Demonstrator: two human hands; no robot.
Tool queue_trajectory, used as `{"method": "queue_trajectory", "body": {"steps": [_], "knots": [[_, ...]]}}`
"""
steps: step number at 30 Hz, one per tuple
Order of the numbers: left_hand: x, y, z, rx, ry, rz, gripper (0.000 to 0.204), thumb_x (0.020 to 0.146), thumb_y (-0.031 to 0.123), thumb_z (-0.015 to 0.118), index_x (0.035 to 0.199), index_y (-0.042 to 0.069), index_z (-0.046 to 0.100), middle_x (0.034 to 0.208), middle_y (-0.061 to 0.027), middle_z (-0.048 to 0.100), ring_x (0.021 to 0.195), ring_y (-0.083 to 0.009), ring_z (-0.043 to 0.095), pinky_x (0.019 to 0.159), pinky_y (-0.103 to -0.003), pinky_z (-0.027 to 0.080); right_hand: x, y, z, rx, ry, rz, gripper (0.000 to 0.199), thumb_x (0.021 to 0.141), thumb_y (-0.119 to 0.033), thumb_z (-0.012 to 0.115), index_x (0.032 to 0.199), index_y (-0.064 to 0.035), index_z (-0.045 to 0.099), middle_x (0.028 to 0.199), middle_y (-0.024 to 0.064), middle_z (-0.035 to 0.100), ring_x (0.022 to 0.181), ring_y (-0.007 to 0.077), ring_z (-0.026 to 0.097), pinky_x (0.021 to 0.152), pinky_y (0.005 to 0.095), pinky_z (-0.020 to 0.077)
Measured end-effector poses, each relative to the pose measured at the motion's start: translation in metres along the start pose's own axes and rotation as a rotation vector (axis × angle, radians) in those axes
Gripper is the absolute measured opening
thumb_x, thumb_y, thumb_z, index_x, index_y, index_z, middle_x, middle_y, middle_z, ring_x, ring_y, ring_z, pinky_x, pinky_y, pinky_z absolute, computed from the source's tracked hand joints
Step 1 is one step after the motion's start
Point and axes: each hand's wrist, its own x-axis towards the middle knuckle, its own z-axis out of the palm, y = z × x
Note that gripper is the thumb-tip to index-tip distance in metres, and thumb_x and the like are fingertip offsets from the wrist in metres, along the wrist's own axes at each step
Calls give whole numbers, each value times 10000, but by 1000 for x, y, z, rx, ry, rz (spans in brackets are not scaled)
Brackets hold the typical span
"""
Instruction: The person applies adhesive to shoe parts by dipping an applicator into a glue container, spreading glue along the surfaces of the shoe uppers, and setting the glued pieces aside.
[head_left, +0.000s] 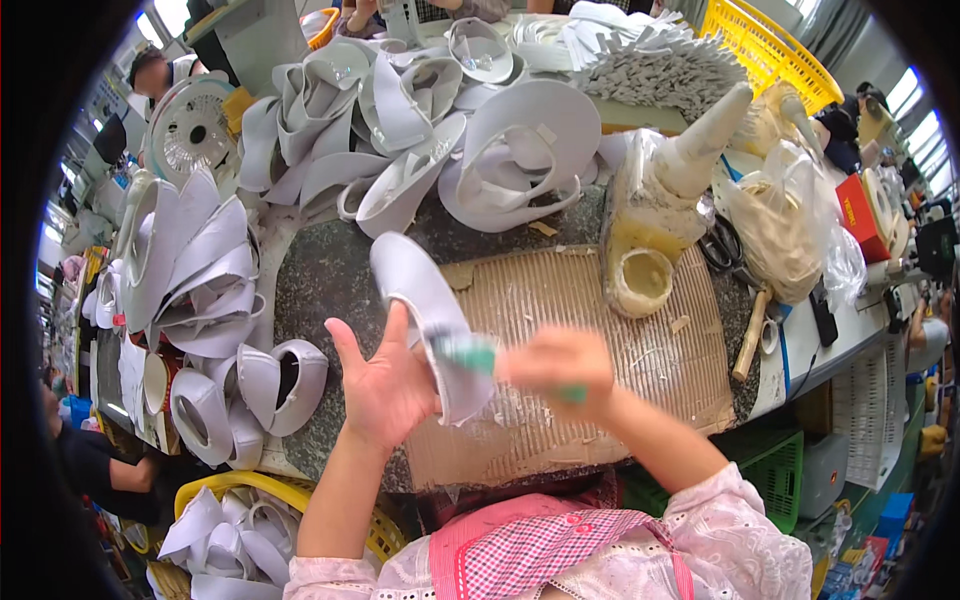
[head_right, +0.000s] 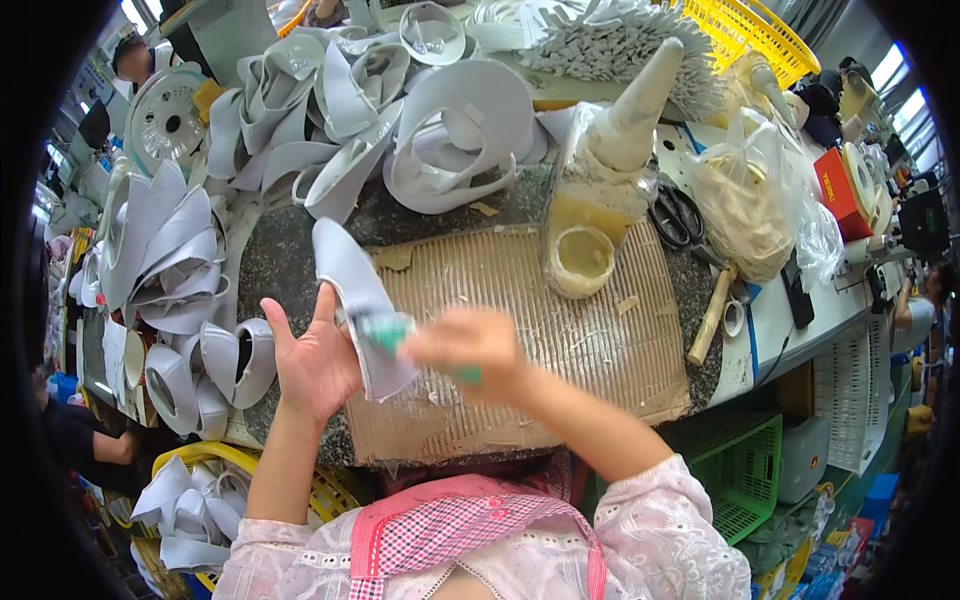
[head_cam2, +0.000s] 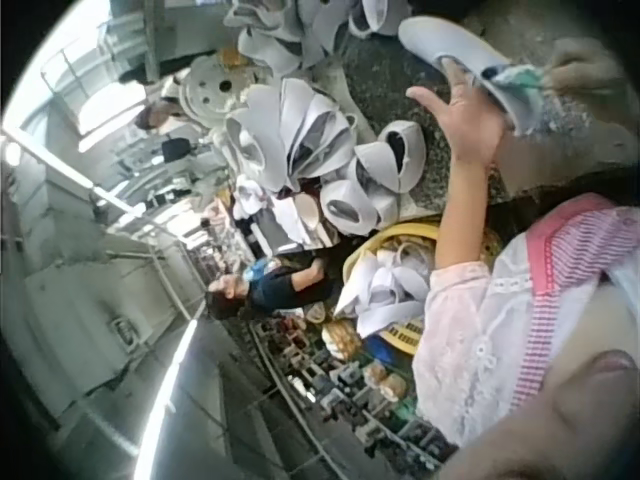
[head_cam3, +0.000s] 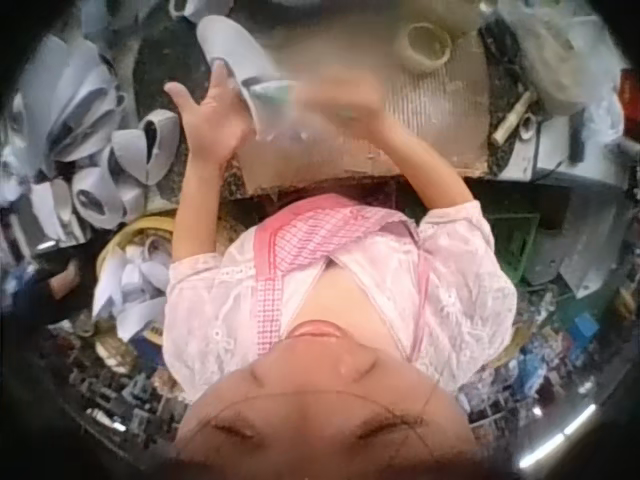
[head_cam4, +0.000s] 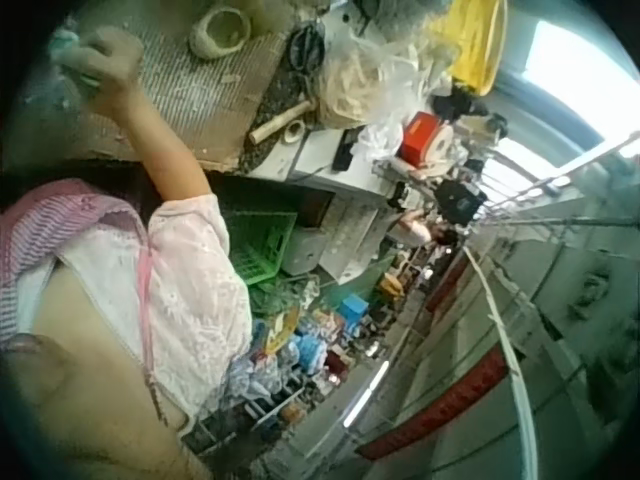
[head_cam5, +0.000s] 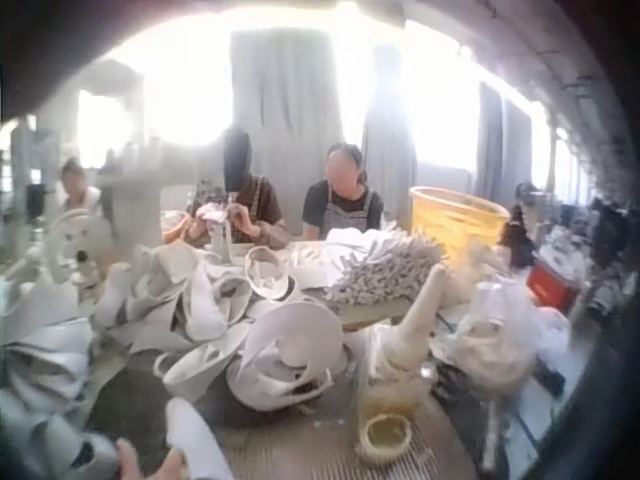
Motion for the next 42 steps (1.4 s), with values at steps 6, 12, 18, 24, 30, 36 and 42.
{"method": "queue_trajectory", "body": {"steps": [6, 12, 18, 24, 30, 36, 42], "knots": [[15, 0, 13, 340, 107, -93, 931, 713, 777, 240, 1377, 145, 81, 1294, -157, 349, 1116, -343, 410, 904, -528, 337, -36, -20, -49, 52, 284, 201, 186, 669, 5, 638, 844, -55, 650, 717, 87, 621, 599, 198, 589, 516, 281, 465], [34, 16, 1, 1397, 194, -175, 633, 847, 561, 378, 905, -35, 584, 964, -123, 586, 855, -104, 547, 650, -261, 457, -26, 15, -125, -607, 336, 453, 93, 738, 23, 602, 826, 13, 633, 729, 88, 631, 636, 149, 592, 571, 239, 458], [13, 15, 28, 1926, -499, 174, 461, 592, 310, 695, 934, 16, 598, 971, -117, 576, 980, -264, 514, 839, -375, 396, -52, -2, -155, -423, 32, 397, 128, 701, 41, 623, 826, 17, 633, 743, 79, 627, 640, 121, 576, 578, 236, 457], [9, -10, 33, 2231, -303, -200, 492, 673, 158, 626, 1125, 16, 491, 1010, -157, 563, 947, -275, 548, 825, -383, 425, -69, -20, -135, -65, 594, 767, 113, 772, -42, 617, 860, 28, 615, 776, 75, 613, 564, 91, 526, 474, 194, 418], [5, -30, 18, 1088, -30, -89, 405, 906, 241, 412, 1261, 47, 386, 1051, -23, 536, 932, -113, 520, 812, -282, 418, -50, -12, -50, 354, 523, 522, 147, 741, 25, 614, 887, 30, 612, 784, 102, 619, 600, 123, 559, 496, 226, 439], [0, -34, 14, 363, -66, -156, 1116, 575, 867, 207, 1351, 66, 198, 1311, -118, 362, 1180, -250, 394, 970, -424, 318, -34, -13, -34, 22, 182, 89, 147, 687, 13, 636, 828, -29, 634, 738, 113, 634, 591, 190, 591, 505, 261, 460], [4, -31, 19, 343, -25, -129, 1116, 568, 880, 148, 1366, 101, 177, 1337, -107, 332, 1219, -266, 344, 988, -451, 277, -18, -5, -43, 28, 328, 145, 95, 699, -30, 621, 781, -55, 660, 709, 105, 632, 556, 192, 593, 476, 258, 454]]}}
